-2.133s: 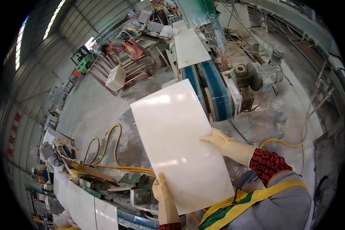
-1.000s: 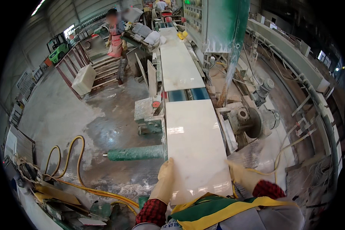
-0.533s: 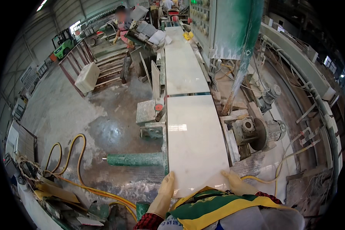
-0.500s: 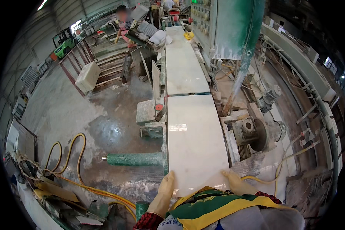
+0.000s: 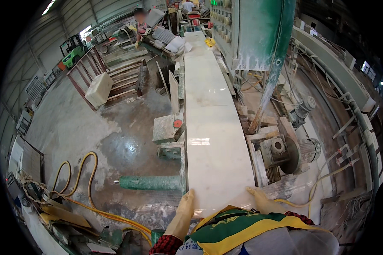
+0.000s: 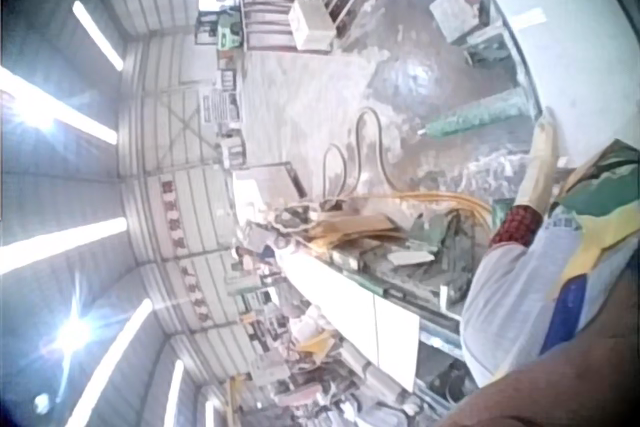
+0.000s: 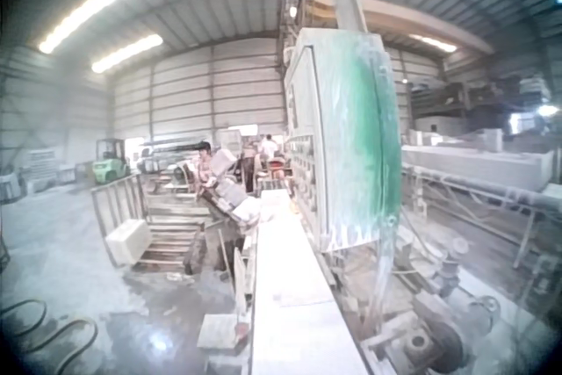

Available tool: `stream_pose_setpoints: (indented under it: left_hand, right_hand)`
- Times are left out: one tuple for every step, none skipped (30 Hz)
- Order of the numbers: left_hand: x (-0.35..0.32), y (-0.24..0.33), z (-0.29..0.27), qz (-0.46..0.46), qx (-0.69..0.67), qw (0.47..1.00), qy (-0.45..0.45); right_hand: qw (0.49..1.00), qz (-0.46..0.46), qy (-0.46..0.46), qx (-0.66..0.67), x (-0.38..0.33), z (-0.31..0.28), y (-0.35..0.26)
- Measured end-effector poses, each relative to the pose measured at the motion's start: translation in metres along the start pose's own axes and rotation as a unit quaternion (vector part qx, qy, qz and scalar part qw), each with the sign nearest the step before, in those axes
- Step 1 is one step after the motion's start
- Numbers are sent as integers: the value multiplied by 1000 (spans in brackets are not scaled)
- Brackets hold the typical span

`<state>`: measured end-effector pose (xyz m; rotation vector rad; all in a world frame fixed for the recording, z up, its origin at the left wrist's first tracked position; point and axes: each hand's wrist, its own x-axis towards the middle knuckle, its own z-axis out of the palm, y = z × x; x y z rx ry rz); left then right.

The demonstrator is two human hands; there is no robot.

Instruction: The person repeatedly picks up large white stone slabs from a conveyor belt and places them onto a stack. The person wears gloves and a safety harness while handling the slabs in a factory setting.

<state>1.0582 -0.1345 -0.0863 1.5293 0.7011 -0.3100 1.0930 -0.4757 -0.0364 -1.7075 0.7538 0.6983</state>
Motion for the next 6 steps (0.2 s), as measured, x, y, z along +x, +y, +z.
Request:
stream_pose_setpoints:
  left_hand:
    - [-1, 5, 3, 12, 28, 1000, 1]
    - [4, 2, 7, 7, 38, 999, 1]
    - [11, -7, 8, -1, 46, 999, 5]
    - [13, -7, 10, -6, 54, 998, 8]
    - [15, -7, 12, -10, 47, 999, 9]
    - [15, -8, 12, -13, 40, 999, 10]
  right_hand:
    - [1000, -4, -20, 21, 15, -5, 10]
    - [998, -7, -38, 42, 39, -12, 28]
    - [994, -76, -60, -49, 48, -21, 34]
    - [977, -149, -69, -136, 54, -29, 36]
    - [901, -278, -75, -324, 57, -40, 39]
    - [901, -277, -72, -327, 62, -46, 41]
